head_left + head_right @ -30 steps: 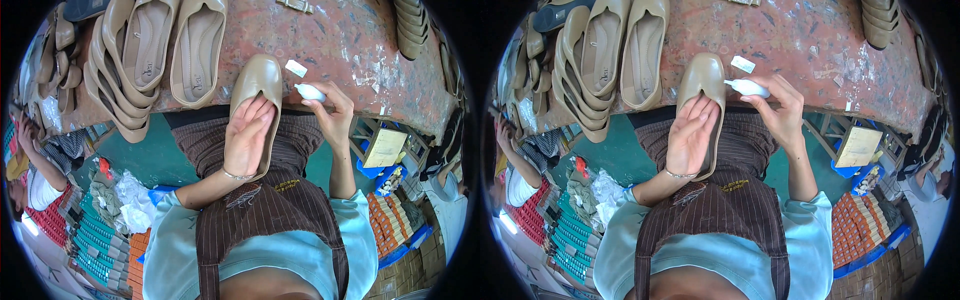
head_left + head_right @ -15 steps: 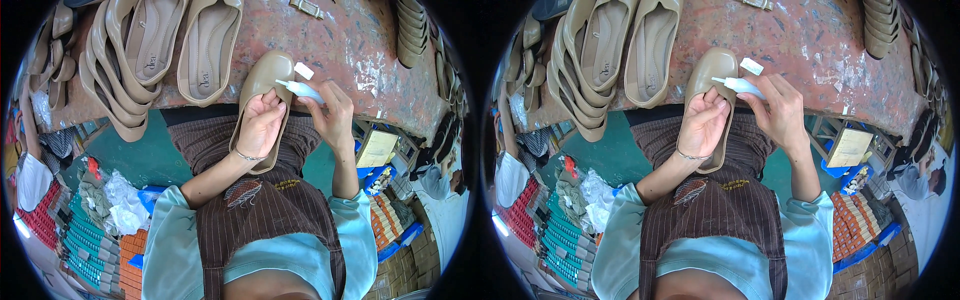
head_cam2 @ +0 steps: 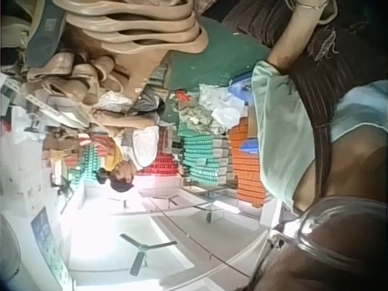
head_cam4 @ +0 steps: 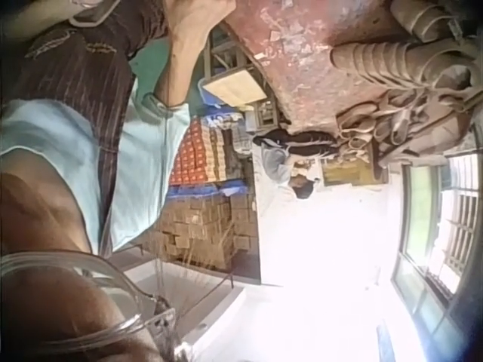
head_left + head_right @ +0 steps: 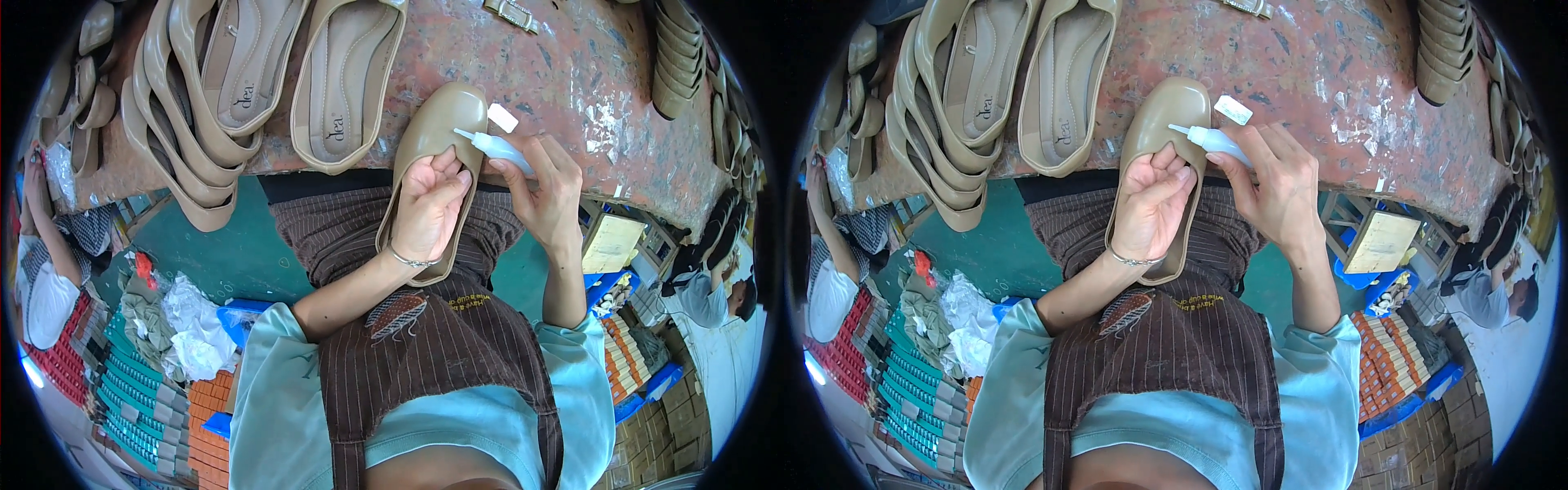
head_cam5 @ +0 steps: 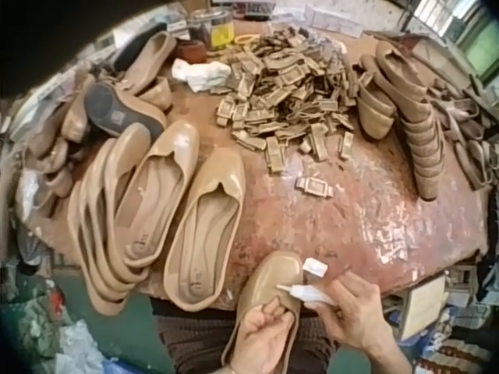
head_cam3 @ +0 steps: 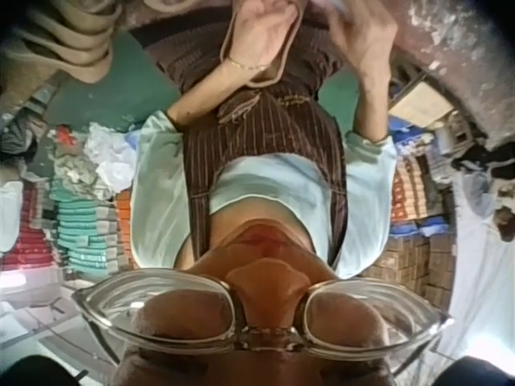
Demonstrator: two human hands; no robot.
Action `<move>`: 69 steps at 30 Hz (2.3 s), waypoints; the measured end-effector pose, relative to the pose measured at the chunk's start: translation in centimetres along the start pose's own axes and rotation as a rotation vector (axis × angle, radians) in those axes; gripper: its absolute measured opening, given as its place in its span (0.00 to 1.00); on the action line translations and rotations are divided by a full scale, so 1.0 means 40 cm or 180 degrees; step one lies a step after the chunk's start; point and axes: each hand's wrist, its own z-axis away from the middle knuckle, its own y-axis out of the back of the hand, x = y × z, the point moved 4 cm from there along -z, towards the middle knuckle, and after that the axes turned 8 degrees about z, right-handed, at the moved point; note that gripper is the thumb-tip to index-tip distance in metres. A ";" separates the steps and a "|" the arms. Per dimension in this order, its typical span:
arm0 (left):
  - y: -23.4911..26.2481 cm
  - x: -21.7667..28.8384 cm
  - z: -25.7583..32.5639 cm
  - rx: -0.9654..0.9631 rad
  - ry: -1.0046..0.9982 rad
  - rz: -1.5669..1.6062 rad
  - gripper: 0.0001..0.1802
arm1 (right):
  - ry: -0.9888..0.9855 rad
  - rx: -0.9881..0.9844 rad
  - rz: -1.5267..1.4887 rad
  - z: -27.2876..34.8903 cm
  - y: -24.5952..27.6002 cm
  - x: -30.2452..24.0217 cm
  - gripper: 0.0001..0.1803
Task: Applying adhesive and attaching decorative buckles or ornaments to women's flat shoes.
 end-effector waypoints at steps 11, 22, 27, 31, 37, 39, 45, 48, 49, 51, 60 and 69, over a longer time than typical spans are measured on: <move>-0.009 0.001 0.000 -0.0025 -0.0028 -0.0037 0.24 | 0.0031 -0.0157 0.0078 -0.006 0.001 -0.004 0.09; 0.009 0.001 0.001 0.0032 -0.0066 0.0098 0.20 | 0.0043 -0.0048 0.0118 0.006 0.017 0.006 0.13; 0.011 -0.001 -0.002 -0.0055 -0.0056 0.0133 0.20 | -0.0125 0.0367 -0.0903 0.019 0.032 0.085 0.12; 0.015 -0.005 0.002 -0.0020 -0.0066 0.0287 0.19 | -0.1473 0.1651 -0.2046 0.048 0.034 0.251 0.12; 0.029 0.000 0.001 0.0070 -0.0023 0.0273 0.19 | -0.1584 0.1902 -0.0468 0.036 0.011 0.397 0.11; 0.032 0.002 0.002 -0.0008 -0.0044 0.0342 0.19 | -0.1606 0.2153 -0.0134 0.044 0.010 0.369 0.12; 0.022 0.002 -0.001 0.0092 -0.0055 0.0296 0.20 | -0.0593 0.2515 0.0247 0.009 0.038 0.132 0.14; 0.025 0.008 -0.002 0.0052 -0.0097 0.0353 0.16 | -0.0077 0.1898 0.0586 -0.160 -0.029 0.151 0.18; 0.021 0.008 -0.003 0.0122 -0.0084 0.0401 0.13 | -0.0110 0.1764 0.0640 -0.194 -0.040 0.171 0.17; 0.015 0.005 -0.007 0.0117 -0.0097 0.0427 0.12 | -0.0189 0.1549 0.0531 -0.219 -0.039 0.183 0.16; 0.044 -0.001 -0.002 0.0096 -0.0075 0.0622 0.12 | -0.0368 0.0552 -0.0701 -0.082 -0.004 0.033 0.16; 0.001 0.007 -0.007 0.0184 -0.0143 0.0378 0.15 | 0.0021 0.0611 -0.0582 -0.025 -0.044 -0.011 0.19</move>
